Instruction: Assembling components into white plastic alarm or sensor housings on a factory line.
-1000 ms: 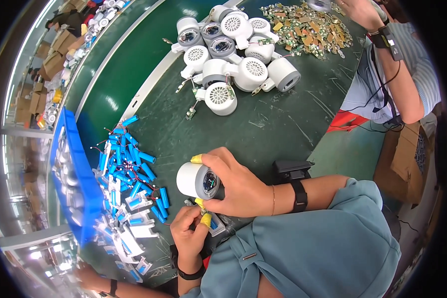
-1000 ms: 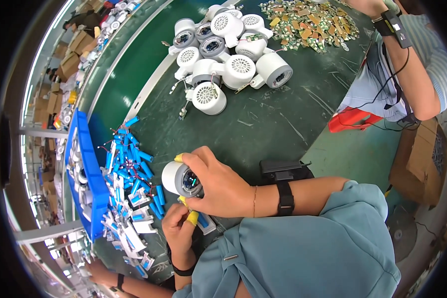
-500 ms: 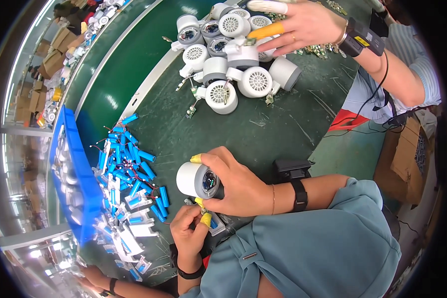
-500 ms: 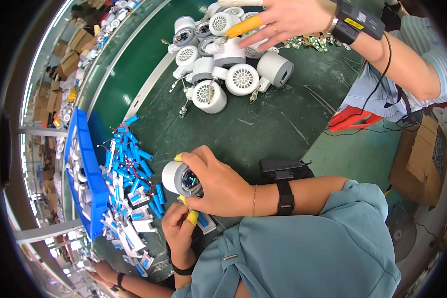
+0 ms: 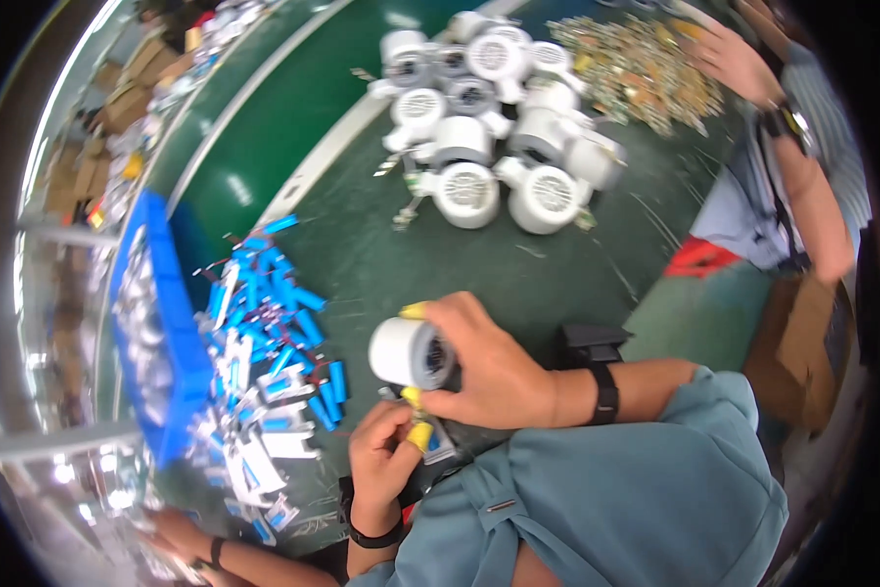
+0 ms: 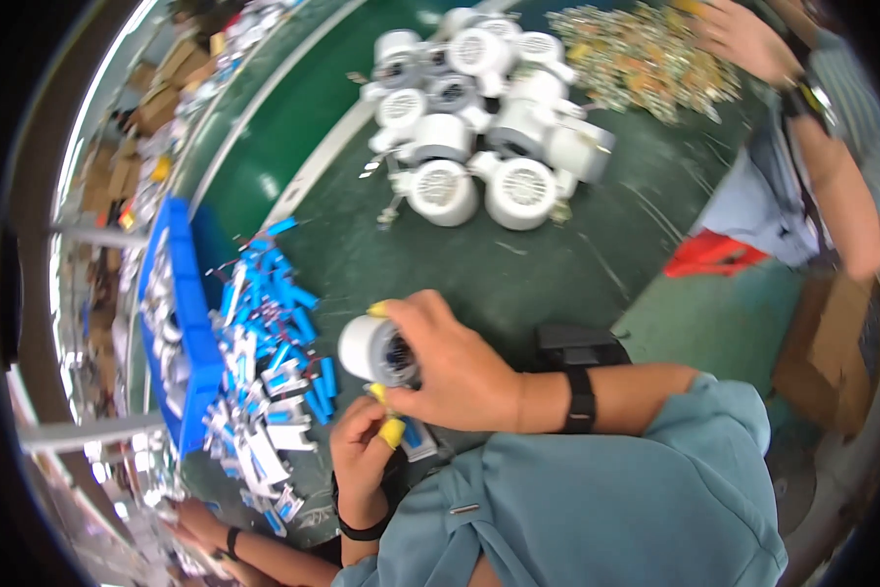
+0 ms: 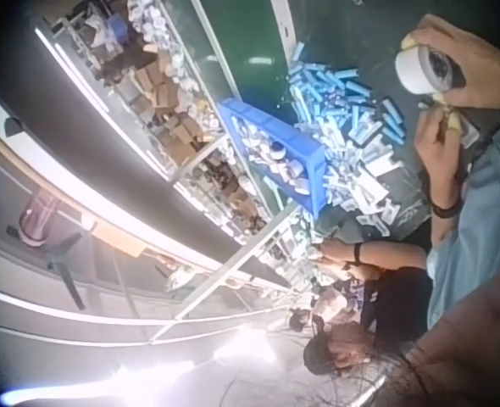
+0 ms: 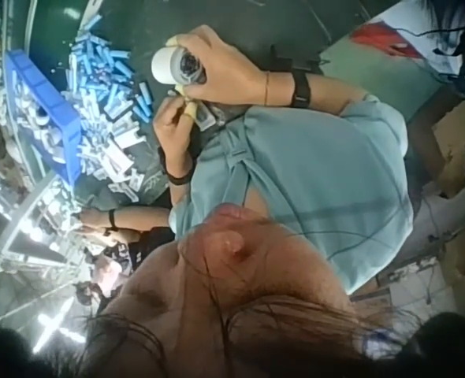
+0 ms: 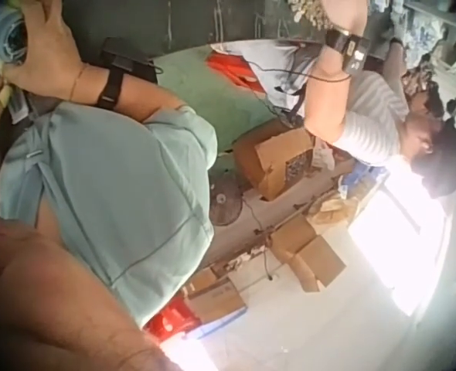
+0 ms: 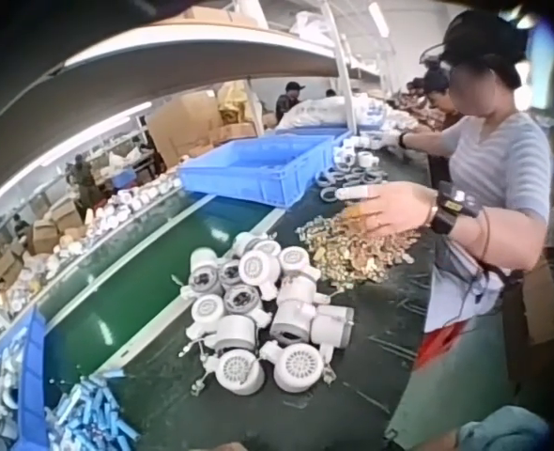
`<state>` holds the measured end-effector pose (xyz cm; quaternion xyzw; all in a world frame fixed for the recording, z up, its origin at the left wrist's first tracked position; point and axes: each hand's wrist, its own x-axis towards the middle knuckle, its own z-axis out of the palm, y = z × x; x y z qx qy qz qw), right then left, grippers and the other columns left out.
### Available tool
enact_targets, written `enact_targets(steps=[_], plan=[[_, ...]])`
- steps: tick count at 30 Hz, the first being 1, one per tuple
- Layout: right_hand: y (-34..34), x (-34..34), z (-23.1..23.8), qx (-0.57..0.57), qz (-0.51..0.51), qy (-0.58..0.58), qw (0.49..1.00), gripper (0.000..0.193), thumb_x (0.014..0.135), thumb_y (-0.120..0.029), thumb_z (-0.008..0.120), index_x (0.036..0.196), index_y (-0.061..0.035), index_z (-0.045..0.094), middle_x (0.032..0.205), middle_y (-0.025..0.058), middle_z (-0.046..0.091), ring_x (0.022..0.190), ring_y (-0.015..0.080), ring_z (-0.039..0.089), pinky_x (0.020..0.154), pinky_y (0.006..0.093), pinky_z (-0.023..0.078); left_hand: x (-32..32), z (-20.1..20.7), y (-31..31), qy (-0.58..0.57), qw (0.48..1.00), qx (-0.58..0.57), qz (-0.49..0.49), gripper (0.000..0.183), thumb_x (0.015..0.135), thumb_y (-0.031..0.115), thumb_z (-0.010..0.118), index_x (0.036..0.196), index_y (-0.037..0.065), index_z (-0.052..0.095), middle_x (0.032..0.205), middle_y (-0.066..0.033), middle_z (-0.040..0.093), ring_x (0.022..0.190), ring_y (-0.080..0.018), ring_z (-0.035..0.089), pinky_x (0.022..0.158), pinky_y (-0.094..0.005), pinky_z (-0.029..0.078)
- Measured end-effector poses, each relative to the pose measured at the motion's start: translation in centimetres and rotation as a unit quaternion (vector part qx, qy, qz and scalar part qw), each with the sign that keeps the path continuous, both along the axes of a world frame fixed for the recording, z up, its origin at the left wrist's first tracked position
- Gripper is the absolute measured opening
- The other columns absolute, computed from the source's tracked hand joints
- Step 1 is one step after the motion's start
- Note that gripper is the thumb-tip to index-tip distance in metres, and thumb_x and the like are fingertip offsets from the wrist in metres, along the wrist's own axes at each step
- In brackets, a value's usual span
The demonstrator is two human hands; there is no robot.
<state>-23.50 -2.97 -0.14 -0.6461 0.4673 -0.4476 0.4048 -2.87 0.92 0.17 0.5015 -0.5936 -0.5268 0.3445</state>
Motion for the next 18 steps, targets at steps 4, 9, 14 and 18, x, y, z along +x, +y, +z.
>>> enact_targets(steps=[4,9,14,18], plan=[[0.3,-0.2,-0.2,0.176,0.071,-0.187,0.964,0.067,0.081,-0.009,0.076,0.136,-0.0008,0.039,0.116,0.0099,0.050,0.093,0.0143,0.057,0.075,0.0259,0.049,1.7,3.2,-0.4,0.149,0.980,0.128,0.006,0.032,0.092,0.026,0.064,0.099,-0.005,0.066,0.073,-0.0021,0.054,0.061,-0.0078,0.047,0.060,-0.0216,0.036],[0.5,-1.0,-0.3,0.204,0.192,-0.152,0.948,0.057,0.086,-0.002,0.068,0.136,-0.0022,0.040,0.113,0.0079,0.056,0.080,0.0081,0.058,0.071,0.0234,0.049,8.8,8.0,-2.7,0.137,0.960,0.123,0.211,0.052,0.099,0.051,0.049,0.099,0.002,0.066,0.068,-0.0011,0.061,0.043,-0.0027,0.038,0.039,-0.0186,0.022],[0.2,-1.1,-1.1,0.170,0.182,-0.094,0.964,0.042,0.088,-0.005,0.067,0.126,-0.0006,0.050,0.102,0.0068,0.061,0.075,0.0075,0.057,0.068,0.0230,0.049,17.0,14.5,-10.1,0.072,0.934,-0.097,0.336,0.035,0.102,0.038,0.050,0.101,0.006,0.065,0.079,0.0030,0.061,0.056,-0.0006,0.044,0.044,-0.0156,0.028],[0.0,-0.9,-1.3,0.158,0.181,-0.056,0.969,0.030,0.090,-0.008,0.066,0.116,0.0022,0.058,0.091,0.0055,0.064,0.072,0.0072,0.058,0.066,0.0227,0.050,26.7,15.0,-15.9,-0.213,0.892,-0.136,0.374,0.032,0.098,0.034,0.052,0.087,0.008,0.066,0.063,0.0039,0.053,0.048,-0.0040,0.042,0.044,-0.0205,0.032]])
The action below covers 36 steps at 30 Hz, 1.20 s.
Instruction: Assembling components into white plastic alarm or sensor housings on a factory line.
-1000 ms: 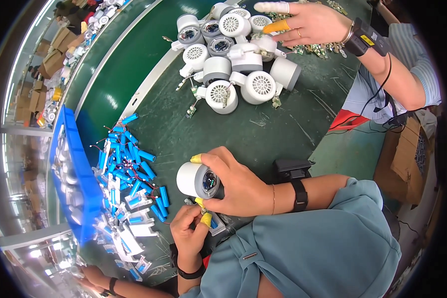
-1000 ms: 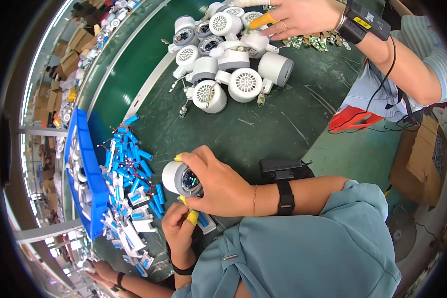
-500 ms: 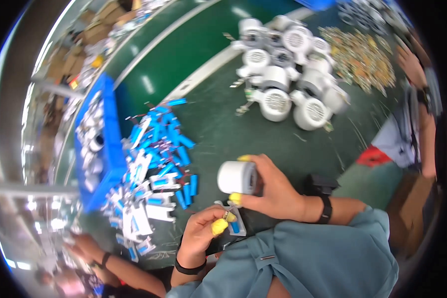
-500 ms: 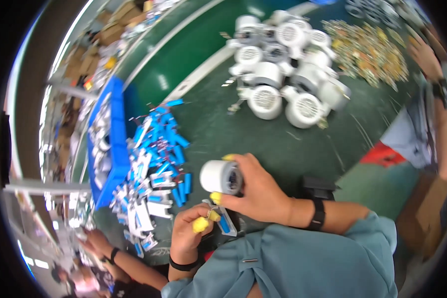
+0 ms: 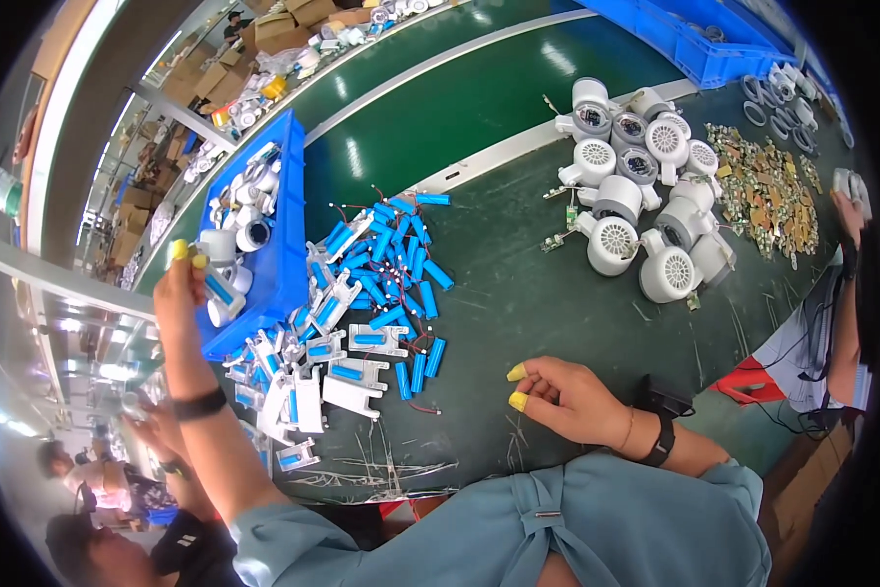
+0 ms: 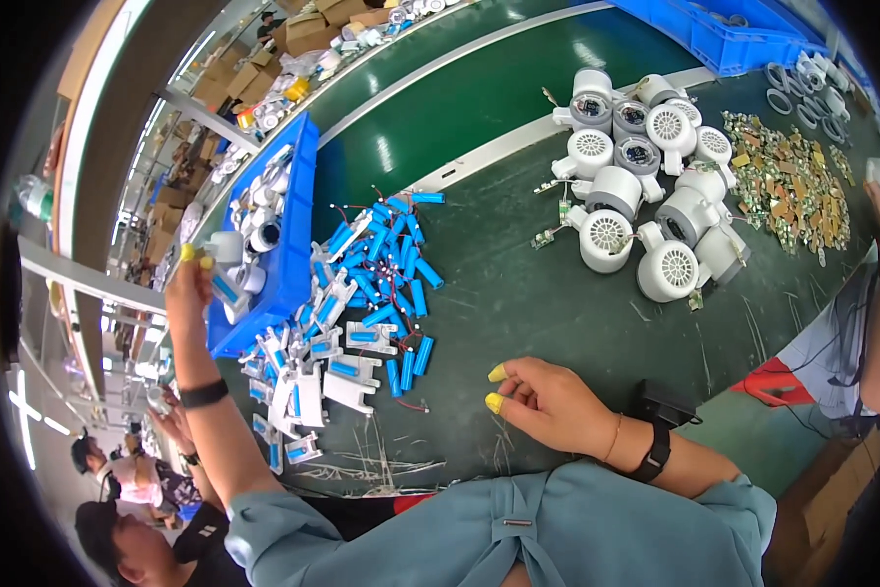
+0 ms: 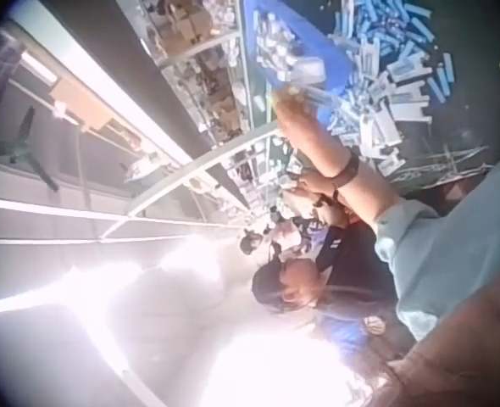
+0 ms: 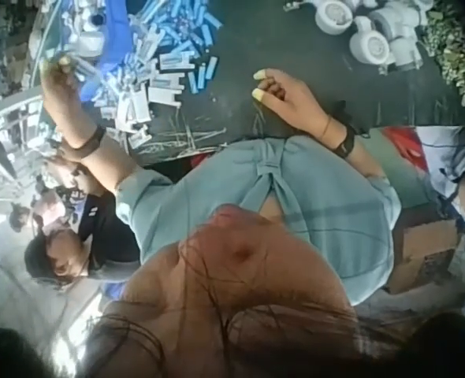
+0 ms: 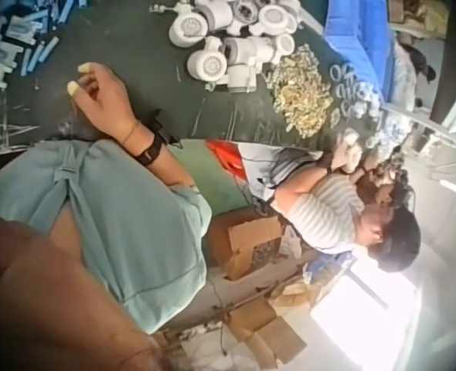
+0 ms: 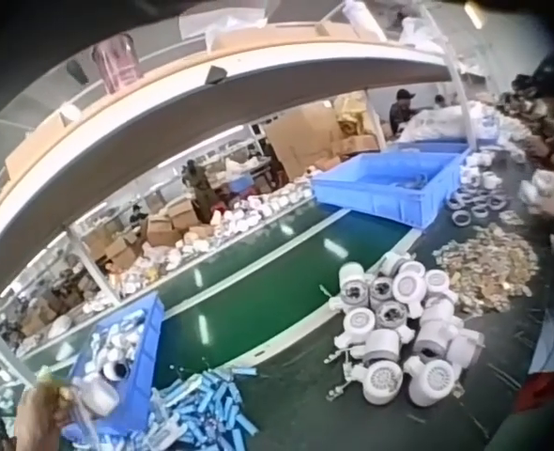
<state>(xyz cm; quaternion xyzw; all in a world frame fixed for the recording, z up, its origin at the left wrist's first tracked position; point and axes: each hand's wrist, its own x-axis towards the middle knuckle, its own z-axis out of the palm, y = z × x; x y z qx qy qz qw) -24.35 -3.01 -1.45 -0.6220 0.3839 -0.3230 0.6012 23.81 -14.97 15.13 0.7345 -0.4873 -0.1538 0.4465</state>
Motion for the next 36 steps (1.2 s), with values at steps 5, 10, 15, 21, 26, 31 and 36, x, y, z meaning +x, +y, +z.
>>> enact_targets(steps=[5,10,15,21,26,31,36], plan=[[-0.2,0.0,-0.6,-0.012,-0.018,0.001,1.000,0.028,0.089,-0.011,0.067,0.112,0.0024,0.059,0.087,0.0069,0.065,0.071,0.0101,0.061,0.065,0.0246,0.051,3.9,-4.5,-4.5,-0.122,0.989,0.037,0.078,0.036,0.096,0.037,0.055,0.081,0.006,0.065,0.060,0.0023,0.053,0.046,-0.0066,0.044,0.044,-0.0226,0.036],[0.1,0.1,-1.3,-0.022,-0.040,0.015,0.999,0.029,0.089,-0.015,0.068,0.111,0.0018,0.059,0.087,0.0093,0.066,0.071,0.0152,0.065,0.064,0.0276,0.053,1.1,-3.6,-3.9,0.006,0.996,-0.034,0.078,0.035,0.095,0.034,0.057,0.078,0.004,0.065,0.060,0.0024,0.053,0.047,-0.0058,0.045,0.044,-0.0222,0.036],[-0.3,-0.2,0.5,-0.091,0.036,0.093,0.991,0.025,0.090,-0.019,0.065,0.105,-0.0003,0.059,0.085,0.0103,0.065,0.071,0.0235,0.065,0.066,0.0344,0.052,-5.3,1.5,-2.3,-0.333,0.942,-0.002,-0.038,0.022,0.091,0.017,0.056,0.090,-0.003,0.065,0.066,-0.0077,0.061,0.065,-0.0154,0.058,0.059,-0.0326,0.042],[-3.2,0.7,0.1,-0.151,0.111,0.144,0.972,0.025,0.092,-0.023,0.061,0.107,-0.0030,0.058,0.092,0.0077,0.063,0.075,0.0246,0.065,0.068,0.0368,0.052,-10.6,2.8,-6.1,-0.287,0.950,0.041,-0.118,0.023,0.090,0.015,0.056,0.096,-0.002,0.070,0.068,-0.0078,0.065,0.060,-0.0125,0.060,0.055,-0.0296,0.046],[-5.9,4.1,-1.5,-0.195,0.121,0.129,0.965,0.019,0.091,-0.020,0.058,0.105,-0.0069,0.059,0.094,0.0074,0.064,0.081,0.0288,0.065,0.069,0.0399,0.052,-12.2,-1.9,-15.7,-0.196,0.948,0.103,-0.228,0.022,0.092,0.020,0.059,0.090,0.002,0.072,0.063,-0.0021,0.061,0.054,-0.0078,0.056,0.049,-0.0242,0.044],[-6.1,4.1,-2.4,-0.169,0.097,0.061,0.979,0.013,0.090,-0.018,0.054,0.098,-0.0079,0.059,0.092,0.0110,0.062,0.086,0.0329,0.064,0.072,0.0434,0.052,-14.6,-5.3,-28.1,-0.196,0.958,0.078,-0.196,0.023,0.086,0.017,0.057,0.090,0.001,0.073,0.064,-0.0086,0.067,0.053,-0.0160,0.064,0.053,-0.0296,0.052],[-6.1,3.9,-2.9,-0.178,0.110,0.069,0.975,0.020,0.091,-0.020,0.057,0.108,-0.0081,0.059,0.095,0.0090,0.062,0.081,0.0307,0.065,0.067,0.0417,0.053,-16.3,-6.8,-39.6,-0.150,0.985,0.044,-0.077,0.019,0.085,0.013,0.057,0.085,0.001,0.072,0.073,-0.0119,0.071,0.065,-0.0187,0.069,0.063,-0.0301,0.056]])
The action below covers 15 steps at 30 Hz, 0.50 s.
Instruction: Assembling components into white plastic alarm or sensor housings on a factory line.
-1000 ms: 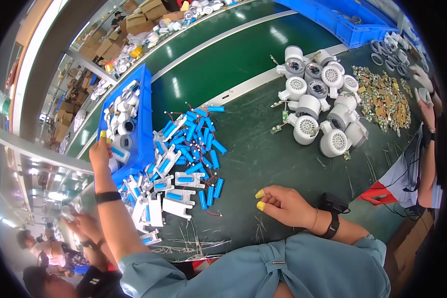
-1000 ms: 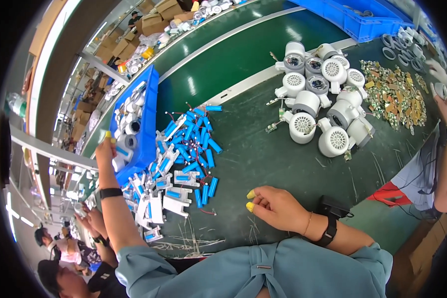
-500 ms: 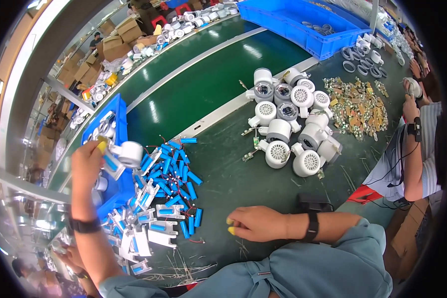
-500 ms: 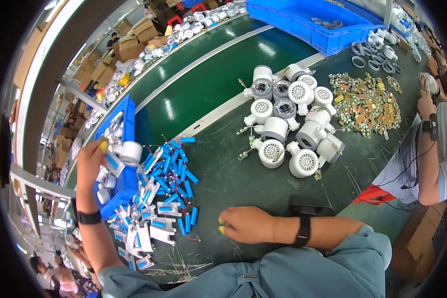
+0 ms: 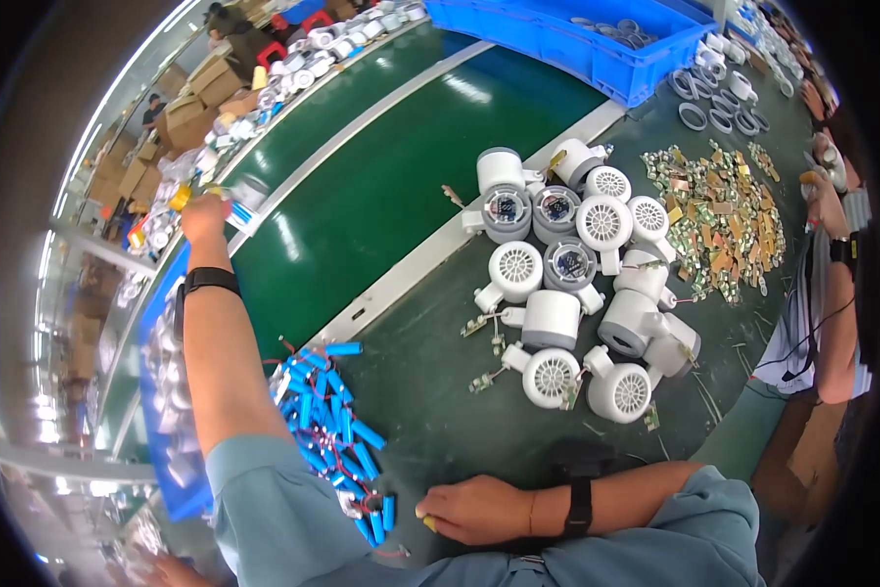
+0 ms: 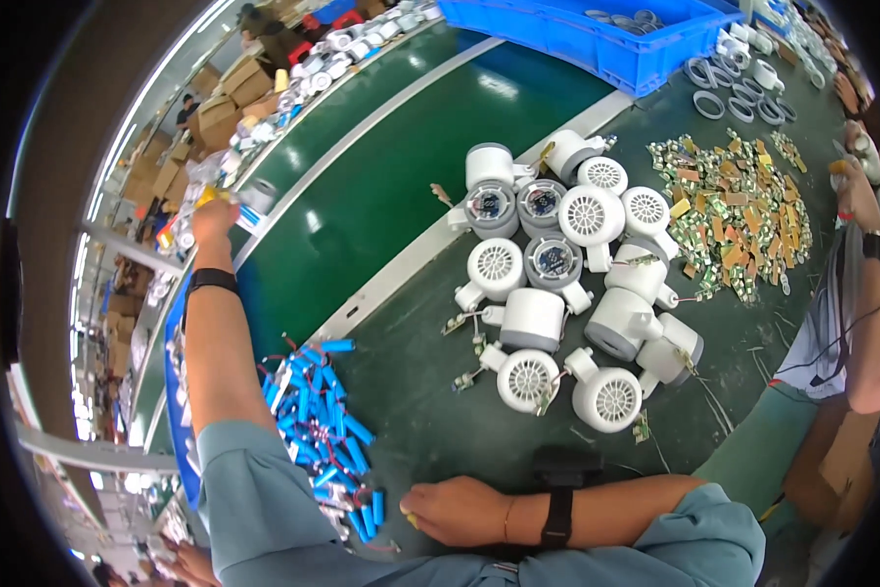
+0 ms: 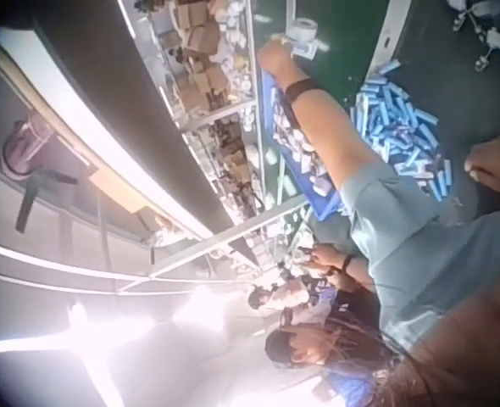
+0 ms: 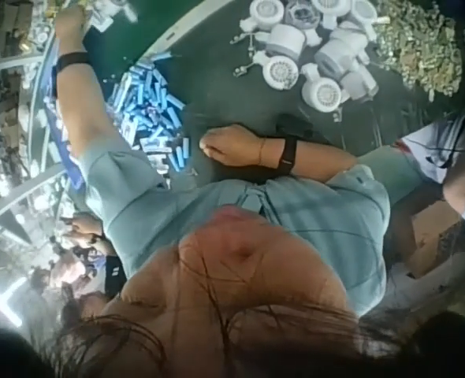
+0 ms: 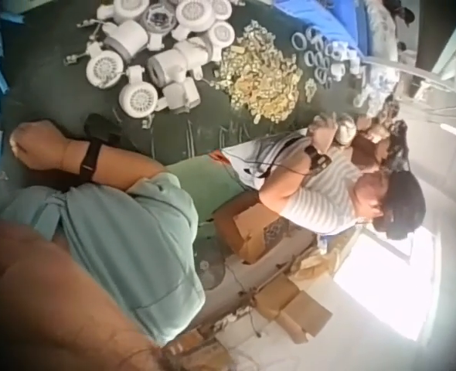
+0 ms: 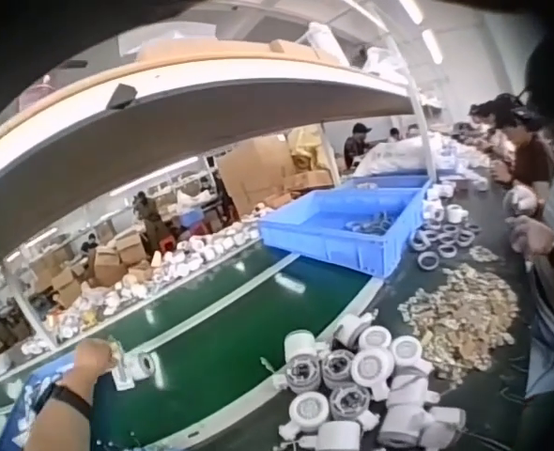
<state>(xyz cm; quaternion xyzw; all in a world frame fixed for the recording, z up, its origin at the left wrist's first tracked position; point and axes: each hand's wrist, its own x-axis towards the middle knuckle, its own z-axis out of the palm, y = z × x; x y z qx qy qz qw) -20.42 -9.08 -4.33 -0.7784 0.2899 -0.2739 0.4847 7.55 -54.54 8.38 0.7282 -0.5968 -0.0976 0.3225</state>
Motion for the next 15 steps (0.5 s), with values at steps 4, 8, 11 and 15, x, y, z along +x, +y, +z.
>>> enact_targets(steps=[4,8,11,15], plan=[[0.6,0.3,-0.5,-0.001,-0.002,-0.012,1.000,0.020,0.092,-0.019,0.056,0.108,-0.0072,0.057,0.095,0.0096,0.060,0.081,0.0306,0.065,0.067,0.0414,0.054,0.0,-2.1,-2.4,-0.126,0.975,-0.134,-0.122,0.020,0.089,0.008,0.057,0.105,-0.001,0.067,0.096,-0.0110,0.068,0.087,-0.0191,0.068,0.076,-0.0307,0.056],[0.6,0.8,-0.6,-0.016,0.008,-0.006,1.000,0.020,0.092,-0.020,0.055,0.107,-0.0069,0.056,0.095,0.0100,0.060,0.081,0.0310,0.065,0.068,0.0420,0.053,-0.5,-1.3,4.3,0.332,0.926,-0.088,-0.160,0.030,0.096,0.011,0.056,0.121,-0.004,0.055,0.114,-0.0130,0.063,0.095,-0.0215,0.064,0.077,-0.0321,0.055],[0.4,0.2,-0.6,-0.026,0.002,0.022,0.999,0.018,0.092,-0.020,0.055,0.105,-0.0074,0.057,0.095,0.0103,0.061,0.083,0.0315,0.064,0.069,0.0429,0.052,-5.9,2.0,14.9,0.315,0.933,-0.026,-0.173,0.030,0.097,0.013,0.055,0.122,-0.003,0.057,0.106,-0.0102,0.065,0.082,-0.0163,0.063,0.070,-0.0267,0.051],[0.3,0.3,-1.9,-0.012,0.001,-0.001,1.000,0.016,0.090,-0.019,0.055,0.102,-0.0084,0.057,0.094,0.0112,0.062,0.083,0.0332,0.063,0.070,0.0447,0.051,-6.0,3.1,28.8,0.251,0.942,0.022,-0.223,0.025,0.096,0.009,0.050,0.117,0.002,0.063,0.098,-0.0056,0.067,0.069,-0.0100,0.057,0.063,-0.0234,0.045]])
